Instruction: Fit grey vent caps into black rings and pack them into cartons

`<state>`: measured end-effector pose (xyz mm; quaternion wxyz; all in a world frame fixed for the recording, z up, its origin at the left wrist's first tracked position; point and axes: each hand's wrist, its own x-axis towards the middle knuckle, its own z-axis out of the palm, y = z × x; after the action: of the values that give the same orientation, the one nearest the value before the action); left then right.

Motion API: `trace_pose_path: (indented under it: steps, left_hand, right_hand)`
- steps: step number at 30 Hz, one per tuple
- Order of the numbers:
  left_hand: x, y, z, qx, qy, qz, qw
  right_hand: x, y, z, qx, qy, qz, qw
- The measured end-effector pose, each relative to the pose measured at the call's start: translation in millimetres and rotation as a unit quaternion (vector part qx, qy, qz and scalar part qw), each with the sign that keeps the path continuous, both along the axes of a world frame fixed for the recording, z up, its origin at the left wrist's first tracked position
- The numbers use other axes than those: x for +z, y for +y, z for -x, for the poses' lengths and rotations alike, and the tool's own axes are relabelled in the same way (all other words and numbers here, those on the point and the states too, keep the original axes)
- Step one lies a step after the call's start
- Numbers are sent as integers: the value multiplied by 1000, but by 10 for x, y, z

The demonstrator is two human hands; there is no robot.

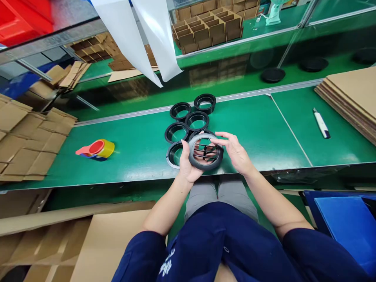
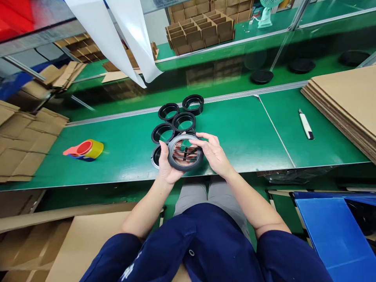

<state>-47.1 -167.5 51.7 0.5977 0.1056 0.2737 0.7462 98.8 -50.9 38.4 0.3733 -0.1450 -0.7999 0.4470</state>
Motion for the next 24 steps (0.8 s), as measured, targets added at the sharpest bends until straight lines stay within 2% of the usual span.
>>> trace_pose_path:
  steps: [3,6,8,11,15,17,19,21,24]
  left_hand:
    - [-27,38,15,-2,-18,9,1000]
    - [-37,65,13,35,-29,24,999]
    - [-35,70,-16,52,-23,30,998]
    - [-44,58,-96,26,-13,33,999]
    - [-103,-32,-162,0,-1,48,999]
    - [-143,-134,-152,3,23,52,998]
    - [-184,-265,-127,31,82,65,994]
    - [-228,-396,-101,85,163,95,978]
    - [-289,-533,-70,157,239,138,948]
  right_hand:
    - [-91,-3,-16,-14,-6,-68,998]
    - [-203,-36,-12,8,-19,-227,974]
    - [-238,-59,-7,30,-35,-300,953]
    - [-189,-63,6,43,-74,-291,953]
    - [-83,10,82,108,-141,-242,954]
    - [-94,85,172,92,-156,-216,960]
    - [-148,168,303,22,-172,-202,964]
    - [-217,225,460,-41,-190,-214,957]
    - [-292,215,661,-33,-219,-256,941]
